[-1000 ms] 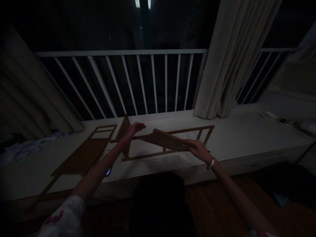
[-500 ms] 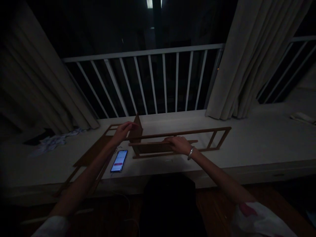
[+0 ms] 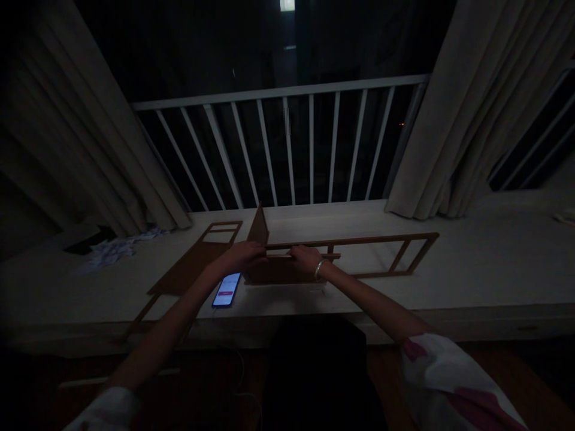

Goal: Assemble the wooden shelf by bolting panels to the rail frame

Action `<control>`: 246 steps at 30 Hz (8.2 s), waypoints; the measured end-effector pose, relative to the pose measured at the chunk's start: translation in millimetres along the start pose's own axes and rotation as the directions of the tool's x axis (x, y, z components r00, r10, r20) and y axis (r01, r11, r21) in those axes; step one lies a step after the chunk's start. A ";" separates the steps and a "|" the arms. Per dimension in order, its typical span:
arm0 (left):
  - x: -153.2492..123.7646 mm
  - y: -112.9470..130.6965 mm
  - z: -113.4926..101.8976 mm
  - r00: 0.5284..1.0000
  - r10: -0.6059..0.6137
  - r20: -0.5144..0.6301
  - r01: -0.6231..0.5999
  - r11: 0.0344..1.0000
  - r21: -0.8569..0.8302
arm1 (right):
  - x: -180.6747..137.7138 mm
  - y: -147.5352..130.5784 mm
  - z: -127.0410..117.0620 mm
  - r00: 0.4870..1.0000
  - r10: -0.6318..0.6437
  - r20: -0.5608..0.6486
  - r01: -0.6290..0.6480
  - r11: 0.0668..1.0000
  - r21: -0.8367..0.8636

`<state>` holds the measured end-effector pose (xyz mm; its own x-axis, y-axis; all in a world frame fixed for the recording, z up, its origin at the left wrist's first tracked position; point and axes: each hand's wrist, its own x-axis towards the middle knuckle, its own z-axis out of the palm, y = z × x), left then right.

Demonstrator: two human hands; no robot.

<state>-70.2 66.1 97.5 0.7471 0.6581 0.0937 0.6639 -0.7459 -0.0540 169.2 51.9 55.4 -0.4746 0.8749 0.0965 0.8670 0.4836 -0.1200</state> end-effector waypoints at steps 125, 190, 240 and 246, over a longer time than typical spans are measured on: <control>-90.2 144.9 166.1 0.864 -0.293 -0.410 0.280 0.956 -0.094 | -166.3 -36.0 103.5 0.909 0.190 -0.370 -0.134 0.976 0.173; -136.6 158.9 236.0 0.883 -0.214 -0.417 0.204 0.977 -0.070 | -181.1 -63.6 162.4 0.995 0.066 -0.076 -0.048 0.976 0.212; -141.7 159.2 249.1 0.864 -0.171 -0.474 0.247 0.964 0.103 | -190.2 -44.4 162.9 0.991 0.031 -0.128 -0.006 0.982 0.187; -143.5 153.9 259.6 0.838 -0.119 -0.533 0.203 0.974 0.102 | -199.2 -33.1 169.3 0.991 -0.002 -0.135 0.020 0.991 0.130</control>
<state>-66.3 -116.5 -182.3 0.5289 0.5853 0.6145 0.8015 -0.5826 -0.1349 209.3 -133.9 -127.1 -0.4518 0.8622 0.2290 0.8304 0.5003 -0.2453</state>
